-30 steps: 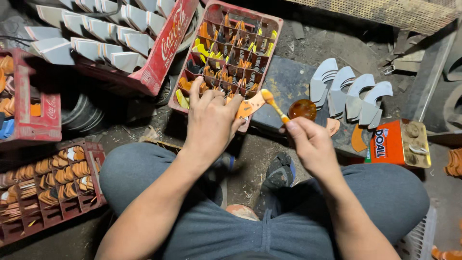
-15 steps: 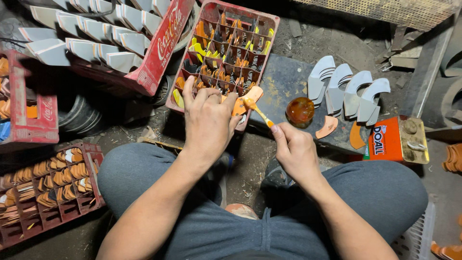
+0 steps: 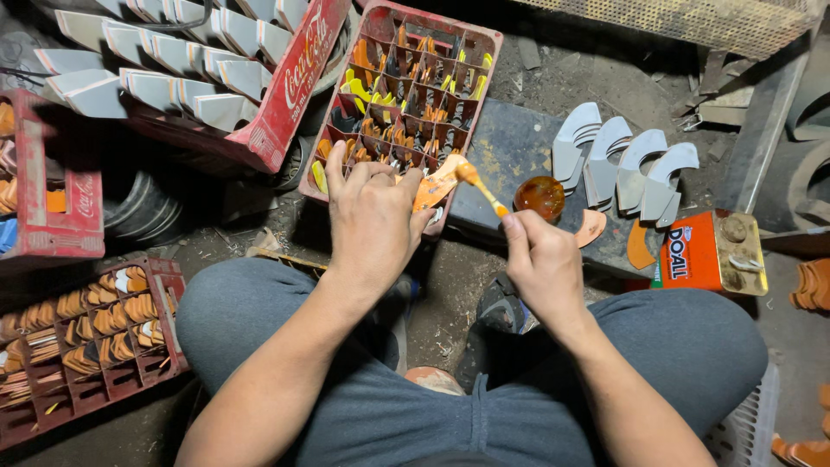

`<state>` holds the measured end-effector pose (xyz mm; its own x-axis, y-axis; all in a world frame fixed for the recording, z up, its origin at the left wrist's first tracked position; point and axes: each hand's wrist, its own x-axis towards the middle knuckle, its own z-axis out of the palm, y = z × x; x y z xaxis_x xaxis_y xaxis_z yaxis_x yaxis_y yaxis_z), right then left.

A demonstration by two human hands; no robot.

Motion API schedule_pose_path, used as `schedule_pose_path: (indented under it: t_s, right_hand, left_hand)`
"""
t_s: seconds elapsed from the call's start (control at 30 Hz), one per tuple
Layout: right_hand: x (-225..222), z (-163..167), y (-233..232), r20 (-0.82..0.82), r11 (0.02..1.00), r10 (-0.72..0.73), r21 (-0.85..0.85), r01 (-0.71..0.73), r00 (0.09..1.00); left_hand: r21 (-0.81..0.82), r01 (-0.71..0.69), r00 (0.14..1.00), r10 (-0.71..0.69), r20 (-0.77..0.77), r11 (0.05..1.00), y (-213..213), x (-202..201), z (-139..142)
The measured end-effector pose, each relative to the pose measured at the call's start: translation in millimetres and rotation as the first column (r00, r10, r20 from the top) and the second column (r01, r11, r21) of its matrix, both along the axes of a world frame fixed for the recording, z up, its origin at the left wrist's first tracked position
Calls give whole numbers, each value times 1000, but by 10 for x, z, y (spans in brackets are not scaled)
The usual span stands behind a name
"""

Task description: The person sits on the floor and paints small curved shoe parts orange using a brush. They pick up each part from a crate, apply paint to both sides, and place the finished parts back into the crate.

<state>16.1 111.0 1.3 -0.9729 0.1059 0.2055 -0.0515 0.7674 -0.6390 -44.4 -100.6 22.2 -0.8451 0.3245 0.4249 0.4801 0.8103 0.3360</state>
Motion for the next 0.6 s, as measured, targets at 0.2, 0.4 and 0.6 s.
schedule_pose_path:
  t_s: [0.2,0.4,0.6]
  right_hand:
    - [26,-30,-16,-102,990,143,17,-142,984]
    - [-22,-31,48,-62,999,21,28,-20,998]
    - [9,-38,-3,-80,992,116,66,-111,990]
  left_hand:
    - [11,19,1000,-19,-8,1000,11,7,-6]
    - [-12,28,1000,-28,-5,1000,25,19,-24]
    - [-21,36,999,-36,-23,999,28,32,-22]
